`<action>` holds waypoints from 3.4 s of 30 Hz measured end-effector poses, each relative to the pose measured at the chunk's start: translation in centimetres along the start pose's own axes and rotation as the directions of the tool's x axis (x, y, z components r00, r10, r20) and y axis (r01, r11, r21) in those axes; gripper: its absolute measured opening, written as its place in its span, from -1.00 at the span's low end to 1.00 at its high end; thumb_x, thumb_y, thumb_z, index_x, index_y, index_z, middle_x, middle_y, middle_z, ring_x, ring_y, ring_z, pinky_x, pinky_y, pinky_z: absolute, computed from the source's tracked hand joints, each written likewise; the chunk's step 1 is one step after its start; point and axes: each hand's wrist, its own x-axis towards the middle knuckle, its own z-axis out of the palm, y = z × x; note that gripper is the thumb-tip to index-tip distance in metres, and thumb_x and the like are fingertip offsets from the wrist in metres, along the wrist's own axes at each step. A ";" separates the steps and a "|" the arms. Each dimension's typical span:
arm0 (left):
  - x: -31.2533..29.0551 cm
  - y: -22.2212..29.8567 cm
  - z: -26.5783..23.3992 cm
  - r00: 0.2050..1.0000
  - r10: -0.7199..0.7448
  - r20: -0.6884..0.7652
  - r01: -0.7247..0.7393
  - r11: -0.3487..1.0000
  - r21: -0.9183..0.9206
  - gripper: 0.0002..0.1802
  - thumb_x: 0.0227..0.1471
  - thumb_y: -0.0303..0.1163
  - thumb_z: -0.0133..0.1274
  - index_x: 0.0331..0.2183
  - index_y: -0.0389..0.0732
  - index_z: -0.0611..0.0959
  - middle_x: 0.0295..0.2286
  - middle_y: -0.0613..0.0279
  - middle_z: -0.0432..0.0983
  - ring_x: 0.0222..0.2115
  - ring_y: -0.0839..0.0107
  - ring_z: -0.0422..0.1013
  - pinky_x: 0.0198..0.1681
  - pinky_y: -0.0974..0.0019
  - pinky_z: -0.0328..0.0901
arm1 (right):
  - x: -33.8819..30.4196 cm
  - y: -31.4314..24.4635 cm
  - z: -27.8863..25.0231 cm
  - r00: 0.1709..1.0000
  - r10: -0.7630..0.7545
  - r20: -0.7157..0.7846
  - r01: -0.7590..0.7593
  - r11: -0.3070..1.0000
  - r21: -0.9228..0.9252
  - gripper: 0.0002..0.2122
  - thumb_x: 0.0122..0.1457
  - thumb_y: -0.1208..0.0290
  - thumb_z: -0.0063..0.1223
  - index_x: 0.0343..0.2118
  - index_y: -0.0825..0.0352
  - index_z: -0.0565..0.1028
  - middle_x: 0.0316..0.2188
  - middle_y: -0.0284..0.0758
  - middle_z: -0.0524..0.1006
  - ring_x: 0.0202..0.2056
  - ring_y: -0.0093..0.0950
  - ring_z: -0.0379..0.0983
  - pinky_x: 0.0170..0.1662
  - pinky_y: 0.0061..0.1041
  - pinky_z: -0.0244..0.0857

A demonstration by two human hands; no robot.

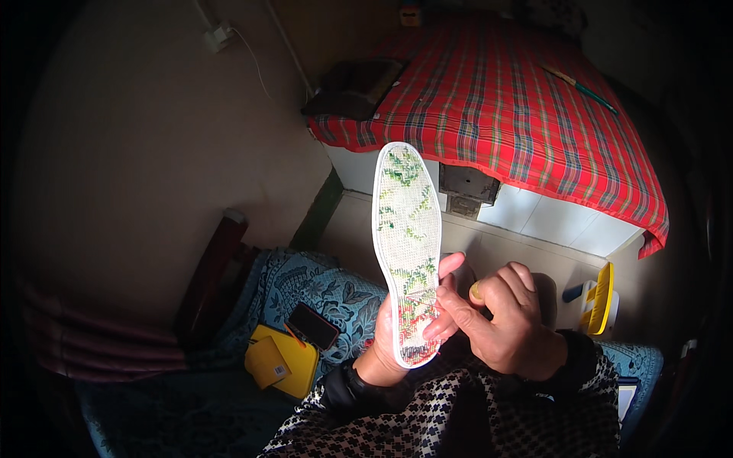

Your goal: The person embroiders a panda and bamboo design onto a shoe insole using a needle and red thread. They repeatedly insert the needle through the insole, pull the thread, and adjust the work while seated.

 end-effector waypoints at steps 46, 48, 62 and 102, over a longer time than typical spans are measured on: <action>-0.2 -1.4 0.6 0.882 0.411 -0.232 -0.120 0.671 0.732 -0.75 -0.01 -0.69 0.02 -0.21 -0.35 0.55 -0.29 0.20 0.54 -0.31 0.55 0.46 -0.21 0.45 0.37 | -1.8 2.8 1.9 0.975 0.220 0.023 -0.215 0.919 0.332 -0.81 -0.17 0.68 0.17 -0.42 0.40 0.50 -0.39 -0.28 0.39 -0.57 -0.53 0.42 -0.57 -0.58 0.30; -0.2 -1.5 0.4 0.884 0.424 -0.195 -0.143 0.644 0.751 -0.70 -0.03 -0.75 0.00 -0.18 -0.36 0.54 -0.26 0.16 0.54 -0.28 0.50 0.47 -0.17 0.42 0.38 | -1.5 2.7 1.9 0.986 0.168 -0.023 -0.153 0.941 0.302 -0.81 -0.19 0.67 0.17 -0.43 0.43 0.49 -0.39 -0.27 0.40 -0.56 -0.51 0.42 -0.58 -0.57 0.32; 0.5 -1.2 -0.6 0.868 0.497 0.005 -0.168 0.285 0.944 -0.78 -0.04 -0.67 0.00 -0.28 -0.35 0.63 -0.24 0.25 0.46 -0.28 0.56 0.39 -0.22 0.49 0.29 | -2.4 1.9 1.0 0.950 -0.199 -0.240 0.233 0.965 0.123 -0.97 -0.06 0.63 0.07 -0.53 0.49 0.49 -0.32 -0.10 0.51 -0.53 -0.52 0.45 -0.48 -0.59 0.35; -1.1 0.4 0.8 0.852 0.504 -0.143 -0.219 0.591 0.776 -0.69 -0.04 -0.66 0.11 -0.18 -0.34 0.52 -0.27 0.16 0.55 -0.31 0.51 0.48 -0.19 0.41 0.39 | -2.1 1.0 -0.8 0.988 0.152 -0.029 -0.150 0.986 0.066 -0.80 -0.09 0.61 0.15 -0.32 0.45 0.55 -0.56 -0.32 0.25 -0.54 -0.45 0.32 -0.60 -0.52 0.27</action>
